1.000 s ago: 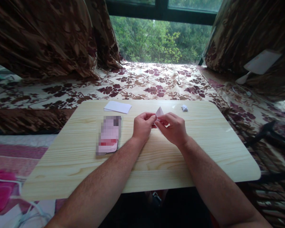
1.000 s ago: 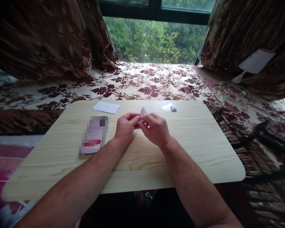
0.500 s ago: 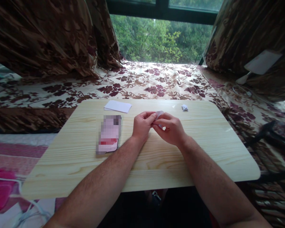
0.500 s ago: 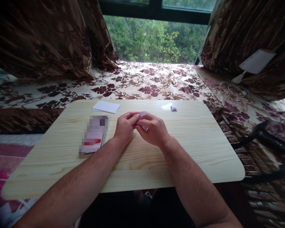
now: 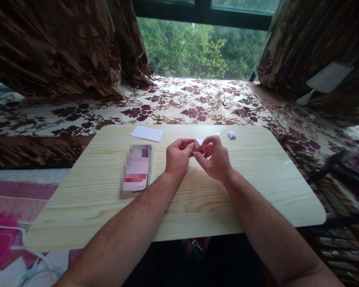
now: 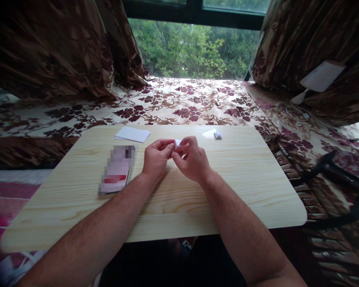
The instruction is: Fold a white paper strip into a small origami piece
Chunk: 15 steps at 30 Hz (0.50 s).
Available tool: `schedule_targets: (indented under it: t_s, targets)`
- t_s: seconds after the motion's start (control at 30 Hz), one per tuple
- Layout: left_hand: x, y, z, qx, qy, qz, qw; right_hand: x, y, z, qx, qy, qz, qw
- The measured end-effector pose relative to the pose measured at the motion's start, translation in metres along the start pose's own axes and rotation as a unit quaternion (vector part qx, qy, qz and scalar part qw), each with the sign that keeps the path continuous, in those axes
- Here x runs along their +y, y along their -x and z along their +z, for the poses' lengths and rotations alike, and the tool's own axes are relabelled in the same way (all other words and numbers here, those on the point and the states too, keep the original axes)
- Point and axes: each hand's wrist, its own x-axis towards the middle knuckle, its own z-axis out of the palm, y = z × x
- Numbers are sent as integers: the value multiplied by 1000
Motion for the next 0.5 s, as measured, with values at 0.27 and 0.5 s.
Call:
schedule_targets:
  t_s: [0.27, 0.5]
  targets:
    - [3, 3, 0, 13, -79, 86, 993, 2, -1, 1, 44, -8, -3, 999]
    - [4, 7, 2, -13, -79, 116, 990, 5, 0, 3, 60, -21, -1, 998]
